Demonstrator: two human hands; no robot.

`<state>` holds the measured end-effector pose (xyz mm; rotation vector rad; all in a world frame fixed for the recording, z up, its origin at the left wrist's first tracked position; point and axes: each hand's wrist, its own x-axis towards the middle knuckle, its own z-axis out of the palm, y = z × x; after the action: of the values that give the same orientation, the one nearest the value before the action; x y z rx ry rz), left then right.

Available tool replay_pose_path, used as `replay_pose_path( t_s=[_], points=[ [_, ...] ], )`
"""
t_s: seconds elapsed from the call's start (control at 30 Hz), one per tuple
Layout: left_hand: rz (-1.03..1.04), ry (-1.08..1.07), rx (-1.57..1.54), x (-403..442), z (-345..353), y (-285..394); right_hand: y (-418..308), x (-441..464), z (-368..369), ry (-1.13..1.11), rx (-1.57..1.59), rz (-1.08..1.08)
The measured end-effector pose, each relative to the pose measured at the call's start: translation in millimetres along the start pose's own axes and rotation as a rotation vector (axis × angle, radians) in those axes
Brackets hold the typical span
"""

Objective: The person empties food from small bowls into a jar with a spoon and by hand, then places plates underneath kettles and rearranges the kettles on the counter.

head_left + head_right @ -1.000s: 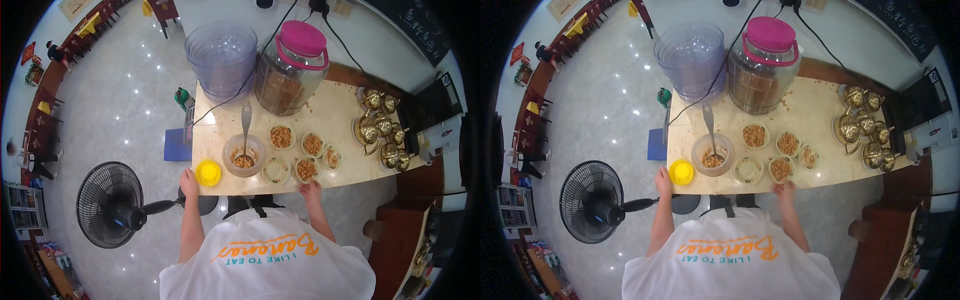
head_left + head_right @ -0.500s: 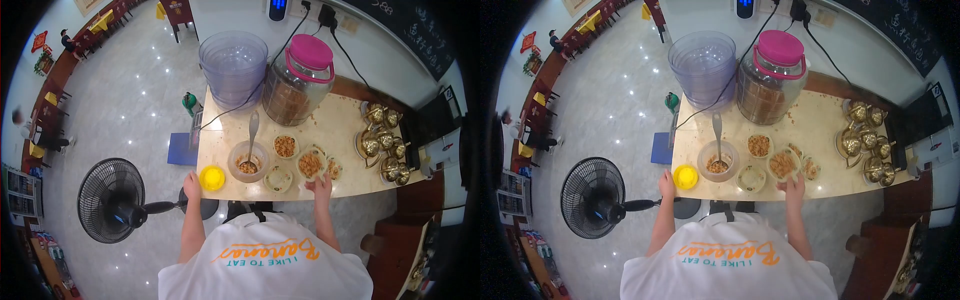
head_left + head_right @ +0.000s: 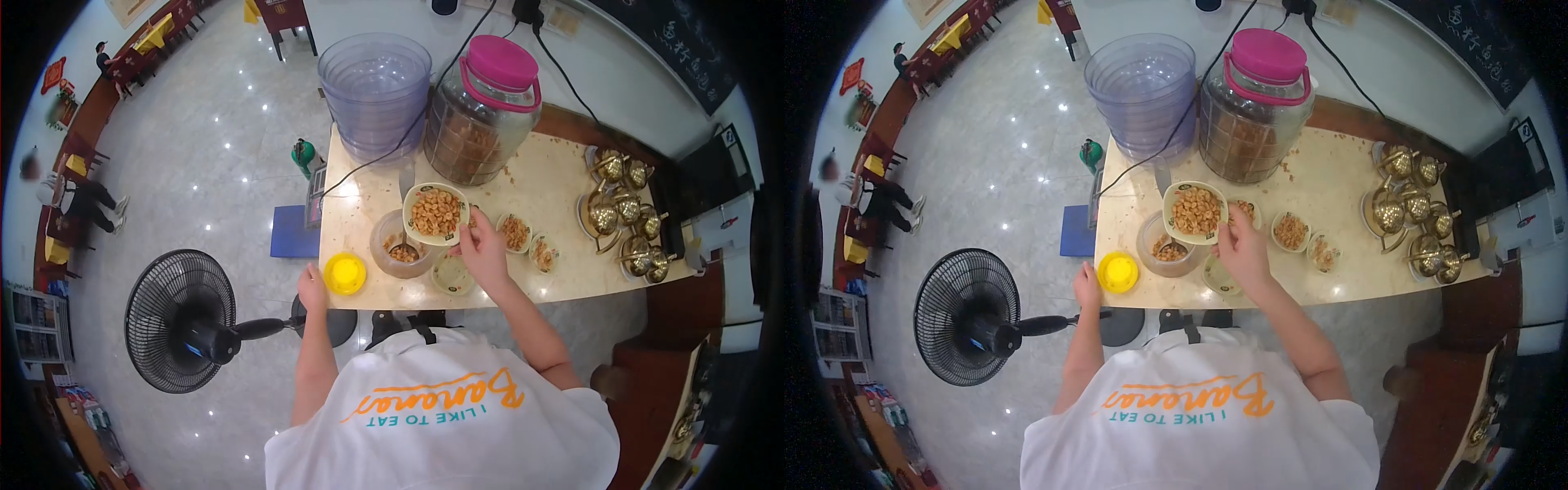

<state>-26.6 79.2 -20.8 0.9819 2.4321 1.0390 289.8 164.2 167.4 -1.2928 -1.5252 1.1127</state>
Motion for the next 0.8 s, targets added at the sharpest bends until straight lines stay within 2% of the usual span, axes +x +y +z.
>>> replay_pose_path(
  t_s=[0.37,0.57,0.67,0.8],
  points=[
    [0.011,-0.019,0.003,0,1,-2,-13,3,17,0.061,-0.493,-0.289],
    [0.009,-0.032,0.003,-1,-1,2,-14,3,21,0.048,-0.650,-0.369],
    [0.021,-0.020,0.005,-1,0,1,-14,0,22,0.051,-0.858,-0.545],
    [0.033,-0.038,0.002,2,1,-3,-6,4,16,0.030,-0.982,-0.876]
  ],
)
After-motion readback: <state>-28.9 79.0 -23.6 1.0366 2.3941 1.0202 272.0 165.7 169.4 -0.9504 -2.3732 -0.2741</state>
